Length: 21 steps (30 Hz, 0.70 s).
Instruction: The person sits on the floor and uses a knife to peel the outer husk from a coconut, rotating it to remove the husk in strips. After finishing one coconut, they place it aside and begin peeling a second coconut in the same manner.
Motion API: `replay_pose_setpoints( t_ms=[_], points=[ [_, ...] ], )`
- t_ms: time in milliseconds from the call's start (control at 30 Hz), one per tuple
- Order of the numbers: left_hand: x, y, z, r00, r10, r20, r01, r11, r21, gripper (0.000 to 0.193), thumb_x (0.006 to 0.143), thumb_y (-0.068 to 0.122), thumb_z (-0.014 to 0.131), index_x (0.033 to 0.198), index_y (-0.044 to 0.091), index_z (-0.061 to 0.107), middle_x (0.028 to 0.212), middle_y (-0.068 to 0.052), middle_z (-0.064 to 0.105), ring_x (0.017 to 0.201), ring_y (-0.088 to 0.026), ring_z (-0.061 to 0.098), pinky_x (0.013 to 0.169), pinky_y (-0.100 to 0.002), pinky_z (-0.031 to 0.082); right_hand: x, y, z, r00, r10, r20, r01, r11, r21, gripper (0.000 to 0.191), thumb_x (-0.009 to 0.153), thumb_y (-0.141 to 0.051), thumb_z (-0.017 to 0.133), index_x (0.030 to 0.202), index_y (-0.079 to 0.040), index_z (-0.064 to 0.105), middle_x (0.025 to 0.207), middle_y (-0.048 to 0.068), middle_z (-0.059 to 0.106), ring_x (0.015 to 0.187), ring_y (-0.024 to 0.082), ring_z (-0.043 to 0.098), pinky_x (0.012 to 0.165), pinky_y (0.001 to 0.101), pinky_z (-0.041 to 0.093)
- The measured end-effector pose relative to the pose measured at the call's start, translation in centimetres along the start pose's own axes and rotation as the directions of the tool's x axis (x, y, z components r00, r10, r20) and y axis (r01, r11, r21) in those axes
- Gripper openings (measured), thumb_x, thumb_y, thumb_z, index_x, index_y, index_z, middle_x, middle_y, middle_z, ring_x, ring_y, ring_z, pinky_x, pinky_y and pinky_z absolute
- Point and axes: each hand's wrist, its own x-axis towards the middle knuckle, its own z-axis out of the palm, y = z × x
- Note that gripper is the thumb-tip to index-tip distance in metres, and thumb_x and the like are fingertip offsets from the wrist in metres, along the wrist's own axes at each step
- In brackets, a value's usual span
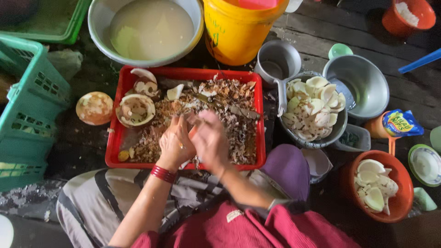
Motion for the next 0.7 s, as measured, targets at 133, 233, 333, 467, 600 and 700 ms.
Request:
replay_pose_setpoints(
  t_ms=[133,233,333,467,600,700],
  points=[
    [-0.2,-0.6,0.5,0.999,0.038,-0.008,-0.038,0.999,0.018,0.087,0.057,0.039,0.087,0.134,0.014,0.056,0.120,-0.017,0.064,0.102,-0.039,0.068,0.082,-0.050,0.056,2.9,-1.5,-1.0,0.923,0.355,0.150,-0.386,0.854,0.349,0.025,0.098,-0.024,0.060,0.111,-0.010,0.076,0.146,0.010,0.056,0.088,0.018,0.072,0.073,0.0299,0.062],
    [-0.1,-0.5,0.6,1.000,0.010,0.003,-0.010,1.000,0.014,0.089,0.049,0.040,0.090,0.126,0.013,0.056,0.114,-0.019,0.063,0.098,-0.041,0.067,0.079,-0.051,0.056,3.6,0.4,-0.6,0.783,0.395,0.480,-0.621,0.481,0.619,0.024,0.105,-0.022,0.065,0.117,-0.009,0.081,0.133,0.021,0.074,0.106,0.022,0.074,0.098,0.0305,0.057],
    [0.3,-0.1,0.5,0.998,0.063,-0.020,-0.063,0.998,0.026,0.076,0.070,0.039,0.084,0.136,0.012,0.055,0.119,-0.022,0.061,0.101,-0.042,0.066,0.078,-0.051,0.056,1.4,0.7,-0.3,0.999,0.019,-0.036,-0.015,0.993,0.115,0.017,0.100,-0.021,0.063,0.099,-0.008,0.073,0.142,0.014,0.059,0.110,0.028,0.070,0.100,0.0357,0.055],
    [-0.2,0.4,0.2,0.997,-0.059,0.046,0.059,0.998,0.001,0.067,0.077,0.049,0.084,0.128,0.014,0.058,0.120,-0.019,0.063,0.103,-0.040,0.067,0.084,-0.051,0.056,1.5,0.5,-0.6,0.989,0.115,0.093,-0.131,0.973,0.189,0.023,0.098,-0.018,0.065,0.113,-0.010,0.080,0.132,0.018,0.064,0.102,0.031,0.067,0.089,0.0363,0.054],
    [-0.5,0.4,0.7,0.985,0.133,-0.110,-0.133,0.991,0.003,0.080,0.056,0.038,0.087,0.122,0.007,0.055,0.110,-0.025,0.062,0.095,-0.044,0.065,0.076,-0.052,0.055,4.6,0.2,-1.4,0.819,0.430,0.379,-0.546,0.788,0.285,0.025,0.103,-0.025,0.064,0.115,-0.007,0.076,0.132,0.014,0.067,0.089,0.020,0.070,0.078,0.0343,0.057],
    [0.0,-0.2,1.2,0.985,0.121,-0.126,-0.120,0.993,0.014,0.072,0.064,0.036,0.085,0.123,0.008,0.055,0.109,-0.022,0.063,0.096,-0.043,0.065,0.076,-0.052,0.054,3.7,-0.2,-1.1,0.999,0.005,0.042,-0.003,0.999,-0.050,0.024,0.099,-0.030,0.065,0.109,-0.011,0.076,0.131,0.014,0.068,0.101,0.027,0.069,0.086,0.0368,0.057]
  ],
)
